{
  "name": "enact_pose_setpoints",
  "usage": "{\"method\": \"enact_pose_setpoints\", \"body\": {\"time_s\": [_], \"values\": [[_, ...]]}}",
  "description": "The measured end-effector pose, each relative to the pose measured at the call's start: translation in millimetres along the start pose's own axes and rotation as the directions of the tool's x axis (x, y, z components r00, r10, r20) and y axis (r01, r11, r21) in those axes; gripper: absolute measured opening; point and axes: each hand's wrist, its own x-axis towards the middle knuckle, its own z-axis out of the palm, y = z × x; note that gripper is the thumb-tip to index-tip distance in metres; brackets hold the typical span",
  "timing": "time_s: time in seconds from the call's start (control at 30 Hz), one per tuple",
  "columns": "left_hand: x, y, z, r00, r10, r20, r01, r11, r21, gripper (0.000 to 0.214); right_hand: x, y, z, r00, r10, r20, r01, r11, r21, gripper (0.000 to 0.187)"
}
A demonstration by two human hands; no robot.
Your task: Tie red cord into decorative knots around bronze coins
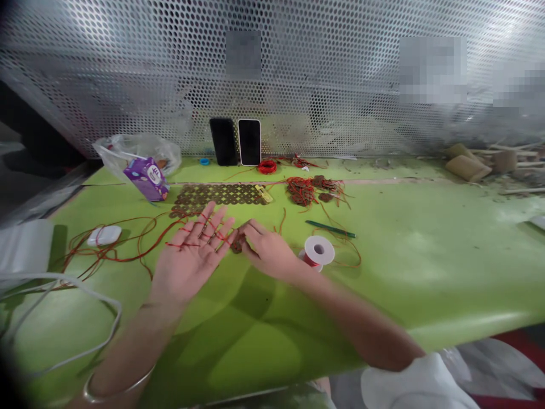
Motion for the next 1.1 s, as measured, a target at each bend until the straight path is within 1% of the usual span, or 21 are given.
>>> {"method": "enact_pose_setpoints", "body": {"time_s": [0.07, 0.13, 0.2, 0.27, 0.37, 0.47, 0.57, 0.63, 0.77, 0.9, 1.0, 1.1], "values": [[-2.2, -0.9, 1.0, 0.999, 0.038, 0.013, -0.038, 0.999, 0.010, 0.043, -1.3, -0.6, -0.9, 0.999, 0.040, -0.027, -0.038, 0.998, 0.057, 0.015], [-3.5, -1.5, 1.9, 0.998, 0.068, 0.014, -0.068, 0.997, 0.025, 0.044, -2.0, -0.6, -1.0, 0.997, 0.075, -0.029, -0.072, 0.992, 0.102, 0.016], [-3.8, -1.7, 2.4, 0.996, 0.090, 0.020, -0.090, 0.995, 0.037, 0.044, -2.2, -0.7, -0.5, 0.996, 0.078, -0.043, -0.072, 0.990, 0.117, 0.016], [-3.6, -1.7, 2.3, 0.995, 0.095, 0.029, -0.096, 0.994, 0.043, 0.044, -1.7, -1.4, -0.1, 0.994, 0.028, -0.101, -0.018, 0.995, 0.101, 0.017], [-3.5, -1.6, 1.4, 0.995, 0.092, 0.032, -0.093, 0.995, 0.044, 0.043, -0.7, -5.1, -1.6, 0.974, -0.065, -0.218, 0.076, 0.996, 0.040, 0.020], [-3.6, -2.6, 0.2, 0.996, 0.081, 0.027, -0.082, 0.996, 0.044, 0.043, 1.1, -11.7, -4.8, 0.949, -0.130, -0.288, 0.114, 0.991, -0.074, 0.016], [-3.3, -4.7, -0.3, 0.995, 0.086, 0.053, -0.089, 0.994, 0.056, 0.042, 5.6, -18.8, -6.4, 0.916, -0.219, -0.336, 0.150, 0.964, -0.217, 0.011], [-2.9, -6.3, 0.3, 0.993, 0.100, 0.064, -0.104, 0.993, 0.062, 0.043, 9.9, -22.5, -5.6, 0.907, -0.231, -0.353, 0.149, 0.958, -0.246, 0.010], [-2.4, -9.7, 2.3, 0.993, 0.114, 0.028, -0.115, 0.991, 0.064, 0.043, 15.6, -25.7, -1.4, 0.924, -0.156, -0.349, 0.080, 0.972, -0.221, 0.009], [-2.7, -12.3, 3.4, 0.996, 0.091, -0.005, -0.091, 0.994, 0.066, 0.042, 14.8, -26.7, 1.6, 0.940, -0.125, -0.318, 0.041, 0.965, -0.259, 0.010], [-3.7, -12.7, 4.0, 0.996, 0.088, -0.011, -0.087, 0.994, 0.067, 0.041, 13.7, -27.6, 2.1, 0.959, -0.080, -0.273, 0.007, 0.966, -0.258, 0.008], [-4.4, -12.0, 4.5, 0.997, 0.082, -0.012, -0.081, 0.995, 0.053, 0.039, 13.8, -28.2, 2.4, 0.975, -0.033, -0.221, -0.017, 0.975, -0.222, 0.008]]}}
